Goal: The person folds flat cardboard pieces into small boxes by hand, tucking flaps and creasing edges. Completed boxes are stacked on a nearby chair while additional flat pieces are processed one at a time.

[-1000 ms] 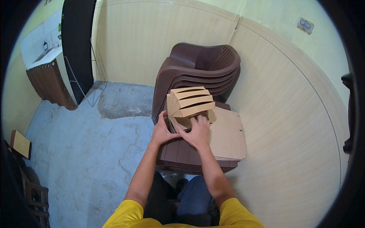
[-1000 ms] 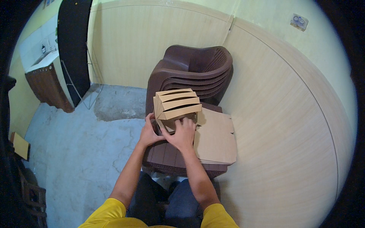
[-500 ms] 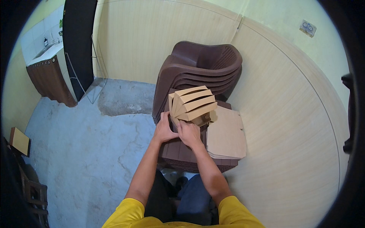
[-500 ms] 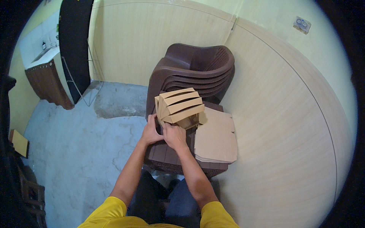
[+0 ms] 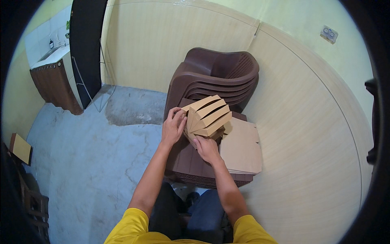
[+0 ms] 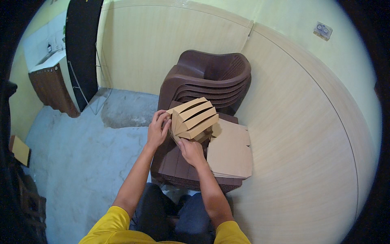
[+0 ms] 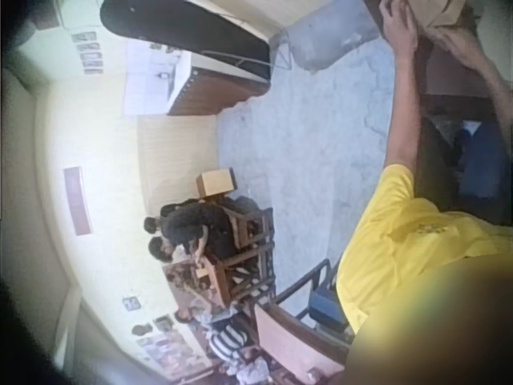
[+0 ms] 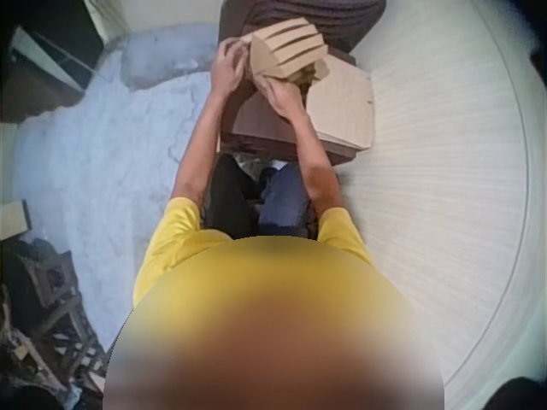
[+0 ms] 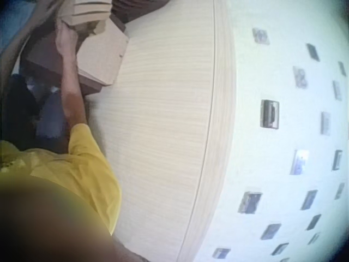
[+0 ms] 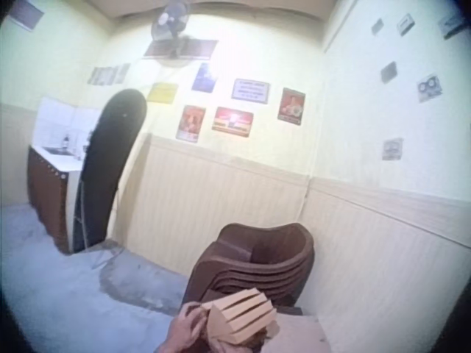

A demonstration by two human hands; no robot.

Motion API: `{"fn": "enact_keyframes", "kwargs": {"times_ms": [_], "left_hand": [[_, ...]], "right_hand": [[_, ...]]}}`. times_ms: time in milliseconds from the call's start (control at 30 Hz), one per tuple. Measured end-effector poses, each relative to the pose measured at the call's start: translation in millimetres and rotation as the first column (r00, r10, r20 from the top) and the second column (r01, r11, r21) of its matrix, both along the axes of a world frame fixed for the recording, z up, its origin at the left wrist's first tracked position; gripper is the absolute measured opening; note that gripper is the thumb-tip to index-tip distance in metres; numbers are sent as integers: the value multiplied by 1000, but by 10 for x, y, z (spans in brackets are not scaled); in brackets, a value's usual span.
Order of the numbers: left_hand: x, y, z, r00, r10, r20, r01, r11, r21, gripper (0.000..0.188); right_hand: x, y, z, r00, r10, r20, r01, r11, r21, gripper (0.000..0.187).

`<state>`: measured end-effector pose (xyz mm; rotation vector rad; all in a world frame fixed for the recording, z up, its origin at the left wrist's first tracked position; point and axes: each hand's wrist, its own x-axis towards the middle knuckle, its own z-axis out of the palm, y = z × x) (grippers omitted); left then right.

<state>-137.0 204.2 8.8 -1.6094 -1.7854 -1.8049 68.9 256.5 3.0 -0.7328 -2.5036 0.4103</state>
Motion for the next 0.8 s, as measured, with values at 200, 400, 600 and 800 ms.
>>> {"fn": "enact_keyframes", "kwargs": {"times_ms": [200, 400, 600, 800], "left_hand": [[1, 65, 54, 998, 27, 62, -21, 996, -92, 27], [-9, 38, 100, 952, -137, 274, 162, 984, -69, 42], [-115, -54, 118, 981, -141, 133, 166, 966, -200, 63], [91, -96, 80, 910, -293, 293, 327, 942, -72, 56]], "right_hand": [[77, 6, -25, 997, 19, -68, -21, 999, -25, 27], [73, -2, -57, 999, -10, -35, 9, 1000, -14, 28], [46, -36, -114, 993, -36, -109, 40, 999, 35, 28], [32, 45, -177, 996, -61, 58, 60, 998, 4, 28]]}}
